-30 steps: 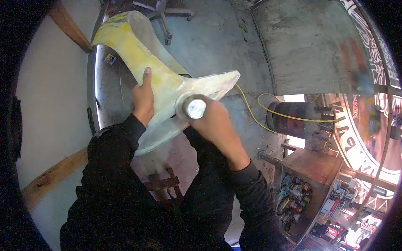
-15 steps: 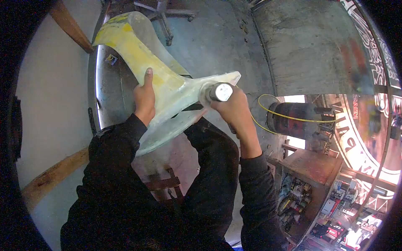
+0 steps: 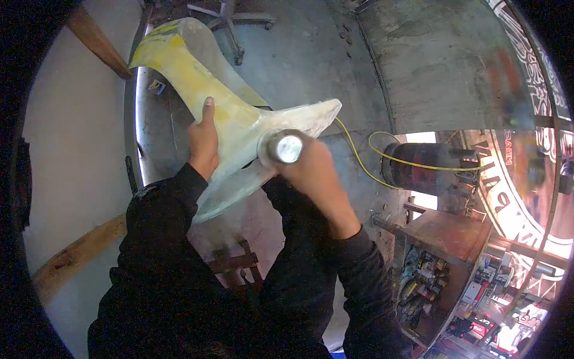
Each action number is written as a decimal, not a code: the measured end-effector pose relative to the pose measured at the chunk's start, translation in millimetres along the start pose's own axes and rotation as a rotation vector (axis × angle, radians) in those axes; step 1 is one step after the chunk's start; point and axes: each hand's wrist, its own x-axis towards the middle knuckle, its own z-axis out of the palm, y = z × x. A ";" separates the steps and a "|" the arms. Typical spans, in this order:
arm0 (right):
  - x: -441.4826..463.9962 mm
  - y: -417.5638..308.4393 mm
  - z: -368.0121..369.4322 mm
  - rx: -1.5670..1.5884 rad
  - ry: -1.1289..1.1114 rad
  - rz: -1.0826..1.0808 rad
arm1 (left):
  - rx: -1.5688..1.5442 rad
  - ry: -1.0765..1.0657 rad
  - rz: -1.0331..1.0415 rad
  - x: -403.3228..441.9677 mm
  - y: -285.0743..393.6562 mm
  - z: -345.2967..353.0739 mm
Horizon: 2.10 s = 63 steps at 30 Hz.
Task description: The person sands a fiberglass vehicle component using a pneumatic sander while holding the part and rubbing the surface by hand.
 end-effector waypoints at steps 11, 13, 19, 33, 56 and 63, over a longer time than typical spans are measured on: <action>9.2 8.0 -13.9 -0.001 0.052 -0.008 | 0.015 -0.006 -0.018 -4.5 5.6 -0.8; -3.3 1.2 0.3 -0.018 0.020 -0.072 | 0.030 -0.007 -0.028 -3.1 4.4 -0.4; -9.6 -2.5 8.7 -0.016 0.015 -0.073 | -0.009 -0.013 -0.017 -7.8 7.9 0.7; 1.1 0.5 -3.0 0.017 0.043 -0.093 | 0.012 -0.004 -0.020 -5.2 5.8 0.0; -7.5 -5.7 10.8 -0.032 -0.018 -0.071 | 0.044 -0.005 0.012 -6.3 7.2 0.5; 9.9 8.9 -15.6 -0.002 0.076 0.004 | -0.017 -0.020 -0.012 -2.1 1.5 -0.6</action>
